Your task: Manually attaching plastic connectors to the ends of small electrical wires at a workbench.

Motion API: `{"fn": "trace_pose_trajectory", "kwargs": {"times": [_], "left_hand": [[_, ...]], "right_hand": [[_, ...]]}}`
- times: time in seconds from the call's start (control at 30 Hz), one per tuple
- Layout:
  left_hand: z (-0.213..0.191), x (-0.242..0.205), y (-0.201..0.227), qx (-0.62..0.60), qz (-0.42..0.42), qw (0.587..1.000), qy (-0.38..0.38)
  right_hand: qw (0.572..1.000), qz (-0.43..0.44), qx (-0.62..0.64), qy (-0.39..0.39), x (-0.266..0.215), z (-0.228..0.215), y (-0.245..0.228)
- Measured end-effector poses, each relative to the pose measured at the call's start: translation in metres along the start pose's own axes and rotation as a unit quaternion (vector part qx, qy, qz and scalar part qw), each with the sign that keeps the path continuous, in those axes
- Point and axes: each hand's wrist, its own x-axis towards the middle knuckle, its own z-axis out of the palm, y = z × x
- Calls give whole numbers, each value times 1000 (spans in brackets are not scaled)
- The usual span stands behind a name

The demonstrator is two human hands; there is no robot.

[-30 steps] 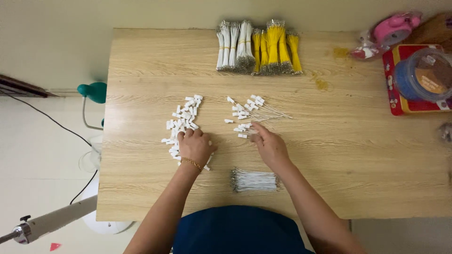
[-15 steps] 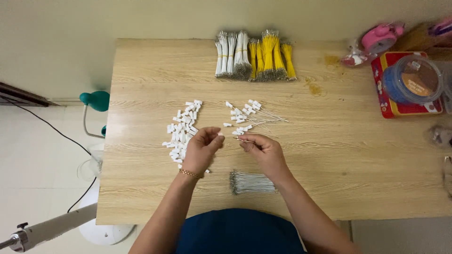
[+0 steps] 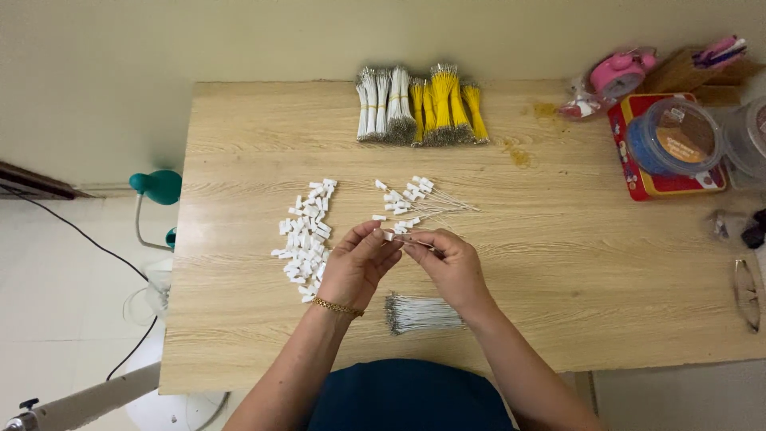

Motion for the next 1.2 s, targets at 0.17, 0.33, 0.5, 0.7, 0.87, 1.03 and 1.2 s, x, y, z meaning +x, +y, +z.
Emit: {"fn": "trace_pose_trajectory", "kwargs": {"times": [0.17,0.33,0.5,0.7,0.87,1.03,1.2], "left_hand": [[-2,2,-2,-8,-12,1000,-3],[-3,2,-3,-15,-17,1000,0],[-7,4,-5,-9,-15,1000,-1],[-10,8,-7,-24,-22,999,2],[-9,7,-8,-7,-11,1000,2],[-13,10,-10,16,8,1000,10],[-9,7,-9,60,2,998,8]], "right_hand": [[999,-9,-30,0,1,0,2],[995,-13,-102,1,4,-2,-13],[988,-54,-143,-7,6,-1,-26],[986,-58,-156,-1,6,-1,-24],[983,-62,-170,-16,8,-5,-22],[980,-66,-188,-21,7,-5,-18],[977,-52,-199,-48,9,-6,-16]]}}
